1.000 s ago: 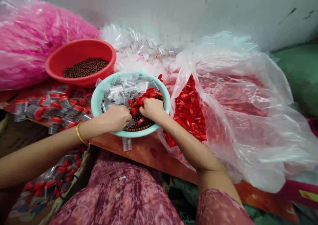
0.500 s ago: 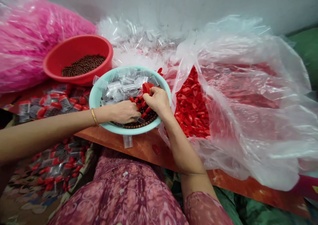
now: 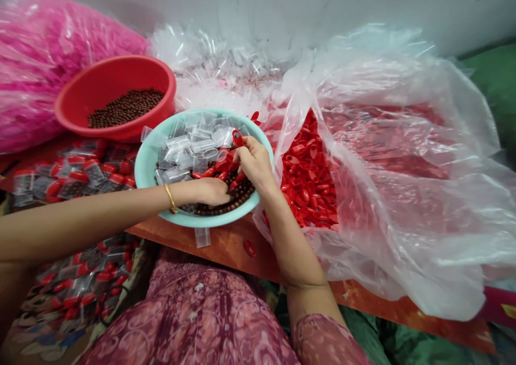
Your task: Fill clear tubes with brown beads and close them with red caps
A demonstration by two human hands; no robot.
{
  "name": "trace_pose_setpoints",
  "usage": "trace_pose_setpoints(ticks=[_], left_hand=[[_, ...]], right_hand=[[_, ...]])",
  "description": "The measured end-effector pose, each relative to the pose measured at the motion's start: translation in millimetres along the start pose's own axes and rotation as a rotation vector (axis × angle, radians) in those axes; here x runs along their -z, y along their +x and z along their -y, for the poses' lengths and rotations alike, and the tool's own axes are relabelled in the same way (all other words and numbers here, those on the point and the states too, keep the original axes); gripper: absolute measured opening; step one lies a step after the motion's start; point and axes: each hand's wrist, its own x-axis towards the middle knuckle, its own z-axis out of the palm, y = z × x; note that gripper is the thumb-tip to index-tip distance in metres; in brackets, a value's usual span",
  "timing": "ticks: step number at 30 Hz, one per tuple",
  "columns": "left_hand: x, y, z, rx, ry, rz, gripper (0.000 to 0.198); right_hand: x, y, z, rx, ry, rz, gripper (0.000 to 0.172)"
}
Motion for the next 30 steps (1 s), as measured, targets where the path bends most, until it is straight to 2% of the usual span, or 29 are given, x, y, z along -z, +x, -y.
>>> trace_pose_setpoints(ticks=[4, 8, 14, 17, 19, 25, 30], left_hand=[[-10.2, 21, -8, 0.079, -0.201, -0.108, 0.026], [-18.0, 27, -10, 0.156, -0.502, -0.165, 0.032], [-25.2, 19, -1, 0.088, -0.917, -0.274, 0.019], [-20.1, 10, 7, -0.021, -1.173, -0.298, 0.012], [-15.6, 5, 13, -0.116, -1.273, -0.274, 0.011], [-12.4, -6, 35, -0.417, -1.42, -0.234, 0.024], [-17.2, -14, 48, -0.599, -1.481, -0.111, 0.034]], right_hand=[[1, -3, 5, -0.022, 0.098, -0.041, 0.021], [2, -2, 5, -0.032, 0.292, -0.117, 0.013], [4, 0, -1, -0.002, 0.517, -0.178, 0.012], [4, -1, -2, 0.011, 0.541, -0.172, 0.012], [4, -1, -3, 0.029, 0.55, -0.184, 0.012], [3, -3, -3, 0.055, 0.499, -0.158, 0.011], [1, -3, -3, 0.052, 0.391, -0.111, 0.007]])
